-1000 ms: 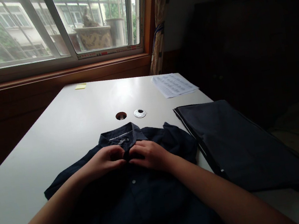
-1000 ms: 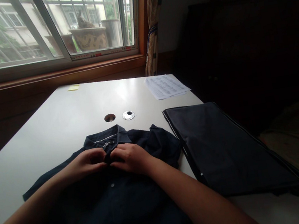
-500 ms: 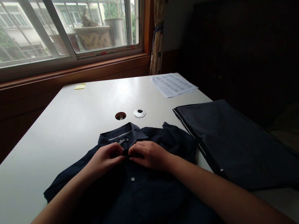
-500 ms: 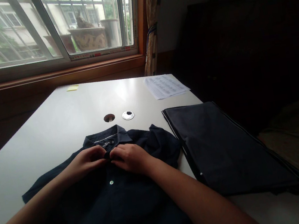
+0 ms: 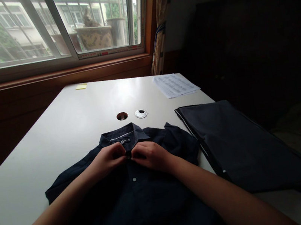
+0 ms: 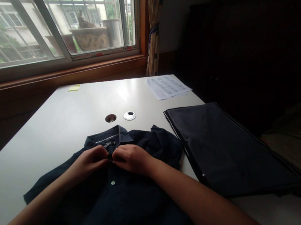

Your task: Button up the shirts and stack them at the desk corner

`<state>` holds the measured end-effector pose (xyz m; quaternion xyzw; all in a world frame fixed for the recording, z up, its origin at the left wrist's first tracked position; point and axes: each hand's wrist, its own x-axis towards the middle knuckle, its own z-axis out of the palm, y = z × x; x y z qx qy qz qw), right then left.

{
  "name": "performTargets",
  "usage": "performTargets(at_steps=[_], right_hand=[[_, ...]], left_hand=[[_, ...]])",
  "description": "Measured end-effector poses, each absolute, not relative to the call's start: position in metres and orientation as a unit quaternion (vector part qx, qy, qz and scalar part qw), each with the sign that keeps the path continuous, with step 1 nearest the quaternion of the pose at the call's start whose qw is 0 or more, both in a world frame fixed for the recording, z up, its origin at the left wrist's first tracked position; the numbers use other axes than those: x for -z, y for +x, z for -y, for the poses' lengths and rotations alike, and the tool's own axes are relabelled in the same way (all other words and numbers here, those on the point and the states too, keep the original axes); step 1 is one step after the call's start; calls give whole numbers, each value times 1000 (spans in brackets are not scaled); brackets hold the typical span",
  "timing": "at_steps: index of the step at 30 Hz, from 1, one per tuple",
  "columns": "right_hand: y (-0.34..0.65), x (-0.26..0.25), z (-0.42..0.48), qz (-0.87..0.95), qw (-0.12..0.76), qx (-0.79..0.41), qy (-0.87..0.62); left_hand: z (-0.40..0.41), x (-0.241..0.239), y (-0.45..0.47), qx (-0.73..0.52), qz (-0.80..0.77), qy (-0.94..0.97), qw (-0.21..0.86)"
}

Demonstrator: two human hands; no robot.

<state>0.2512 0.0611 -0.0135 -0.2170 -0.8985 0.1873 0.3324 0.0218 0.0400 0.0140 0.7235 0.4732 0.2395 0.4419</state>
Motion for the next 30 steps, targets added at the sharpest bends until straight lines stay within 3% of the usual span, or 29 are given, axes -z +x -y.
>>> performTargets(at_steps=[12,30], right_hand=[[252,14,-61,896,335,-201,-210],[252,18,-64,903,280,-191,-264]], left_hand=[[-35,-9,32,-231,-464,811,271],[-38,-7,28,-218,-409,844,271]])
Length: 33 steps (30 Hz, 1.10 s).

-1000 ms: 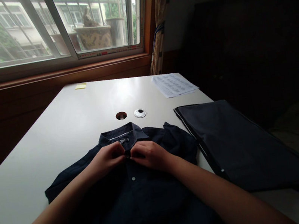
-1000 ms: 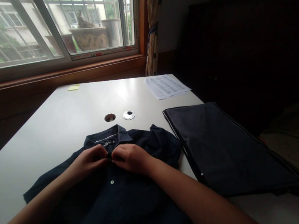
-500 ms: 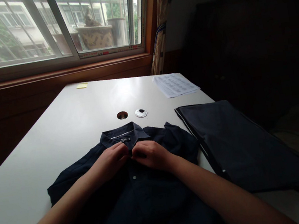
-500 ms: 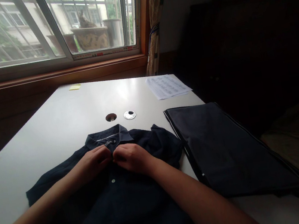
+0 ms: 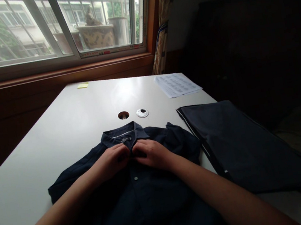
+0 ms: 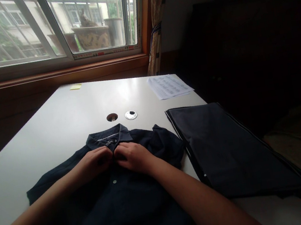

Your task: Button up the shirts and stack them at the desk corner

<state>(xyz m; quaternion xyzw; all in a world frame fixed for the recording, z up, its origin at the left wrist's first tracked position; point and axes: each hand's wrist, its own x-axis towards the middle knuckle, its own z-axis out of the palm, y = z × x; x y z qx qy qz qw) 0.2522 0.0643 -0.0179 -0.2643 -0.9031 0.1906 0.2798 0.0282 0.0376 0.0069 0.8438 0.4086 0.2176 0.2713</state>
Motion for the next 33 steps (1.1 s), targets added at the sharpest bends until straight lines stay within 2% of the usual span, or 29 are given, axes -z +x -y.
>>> performTargets(at_steps=[12,23,28,33], right_hand=[[252,15,-64,894,249,-232,-290],[247,10,-59,864,220,-248,-379],[248,10,-59,857,237,-266,-374],[251,10,-56,823,313,-302,-365]], left_hand=[[-33,1,31,-254,-367,873,196],[-29,3,30,-288,-420,821,259],[-31,6,28,-279,-425,826,244],[-31,11,26,-291,-402,842,213]])
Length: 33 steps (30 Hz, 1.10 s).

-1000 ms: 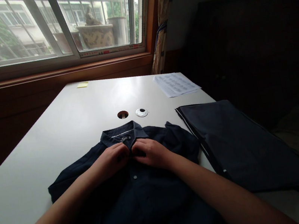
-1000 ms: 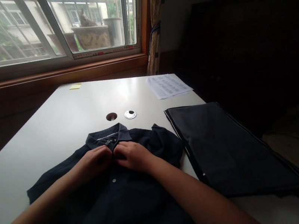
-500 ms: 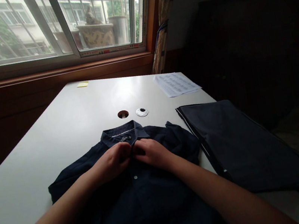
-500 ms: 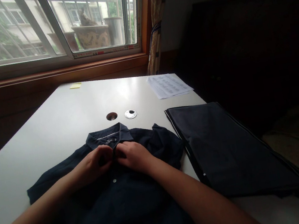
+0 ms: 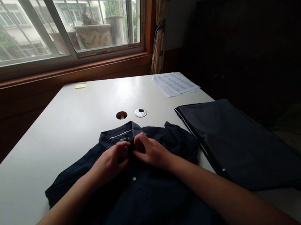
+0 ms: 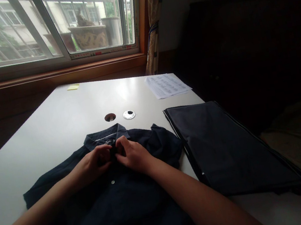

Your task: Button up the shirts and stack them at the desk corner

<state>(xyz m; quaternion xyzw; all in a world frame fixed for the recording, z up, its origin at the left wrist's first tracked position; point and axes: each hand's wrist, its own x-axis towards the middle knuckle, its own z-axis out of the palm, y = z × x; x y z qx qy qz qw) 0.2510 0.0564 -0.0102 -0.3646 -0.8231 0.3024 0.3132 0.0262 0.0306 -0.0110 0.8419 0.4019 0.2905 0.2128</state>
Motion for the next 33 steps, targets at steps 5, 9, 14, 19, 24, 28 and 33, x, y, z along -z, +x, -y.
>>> performTargets(at_steps=[5,9,14,19,24,28,33], right_hand=[[252,7,-55,852,267,-265,-365],[252,6,-55,857,259,-242,-374],[251,4,-55,858,253,-233,-382],[250,3,-55,861,227,-231,-392],[253,2,-54,881,210,-198,-374],[256,0,-52,908,180,-158,-344],[258,-3,-52,930,148,-108,-319]], left_hand=[[-31,14,25,-306,-377,857,174],[-31,14,26,-306,-376,861,153],[-32,13,26,-307,-371,868,119],[-31,11,25,-293,-384,870,98],[-30,8,29,-276,-420,854,132],[-33,4,28,-235,-421,862,153],[-34,0,28,-198,-392,891,114]])
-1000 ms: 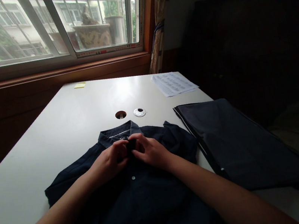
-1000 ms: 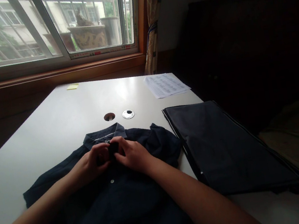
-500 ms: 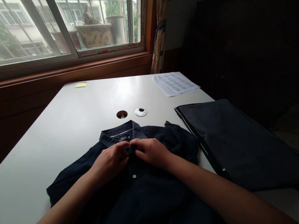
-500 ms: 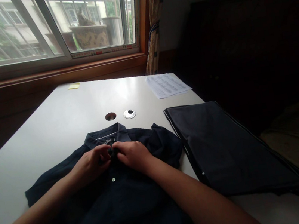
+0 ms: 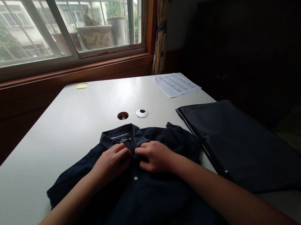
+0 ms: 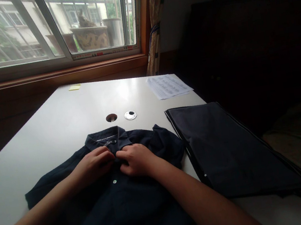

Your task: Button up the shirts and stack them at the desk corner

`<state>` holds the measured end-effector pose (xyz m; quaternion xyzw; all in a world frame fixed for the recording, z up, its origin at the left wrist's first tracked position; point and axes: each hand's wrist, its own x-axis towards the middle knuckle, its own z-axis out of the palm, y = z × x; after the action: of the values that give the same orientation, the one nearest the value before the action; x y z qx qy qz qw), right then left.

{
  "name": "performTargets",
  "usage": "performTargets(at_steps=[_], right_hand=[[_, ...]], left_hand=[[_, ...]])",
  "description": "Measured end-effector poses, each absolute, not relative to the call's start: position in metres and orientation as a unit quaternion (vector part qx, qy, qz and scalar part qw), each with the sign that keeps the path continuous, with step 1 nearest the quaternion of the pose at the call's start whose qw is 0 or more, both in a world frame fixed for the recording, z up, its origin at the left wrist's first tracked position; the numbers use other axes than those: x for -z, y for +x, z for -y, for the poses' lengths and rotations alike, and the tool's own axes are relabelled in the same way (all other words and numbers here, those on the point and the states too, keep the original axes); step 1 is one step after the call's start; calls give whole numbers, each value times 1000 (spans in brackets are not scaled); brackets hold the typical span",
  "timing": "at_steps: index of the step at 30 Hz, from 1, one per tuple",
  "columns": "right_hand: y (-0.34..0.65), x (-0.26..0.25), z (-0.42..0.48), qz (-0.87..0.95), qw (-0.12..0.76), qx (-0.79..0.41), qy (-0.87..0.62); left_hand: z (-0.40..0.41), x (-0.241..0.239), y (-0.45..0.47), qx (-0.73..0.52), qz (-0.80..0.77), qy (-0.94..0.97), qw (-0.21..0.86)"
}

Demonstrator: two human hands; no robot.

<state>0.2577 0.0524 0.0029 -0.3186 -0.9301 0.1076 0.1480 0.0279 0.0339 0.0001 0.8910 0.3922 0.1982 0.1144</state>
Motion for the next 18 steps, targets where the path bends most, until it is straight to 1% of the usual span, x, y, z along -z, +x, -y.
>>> performTargets(at_steps=[4,9,13,18], right_hand=[[257,-1,-54,937,142,-97,-305],[259,5,-57,932,169,-130,-292],[259,9,-58,918,187,-148,-318],[258,8,-58,906,182,-147,-354]], left_hand=[[-31,-1,33,-168,-417,891,63],[-29,0,37,-144,-441,886,18],[-30,1,36,-149,-420,895,9],[-31,0,35,-171,-404,899,13]])
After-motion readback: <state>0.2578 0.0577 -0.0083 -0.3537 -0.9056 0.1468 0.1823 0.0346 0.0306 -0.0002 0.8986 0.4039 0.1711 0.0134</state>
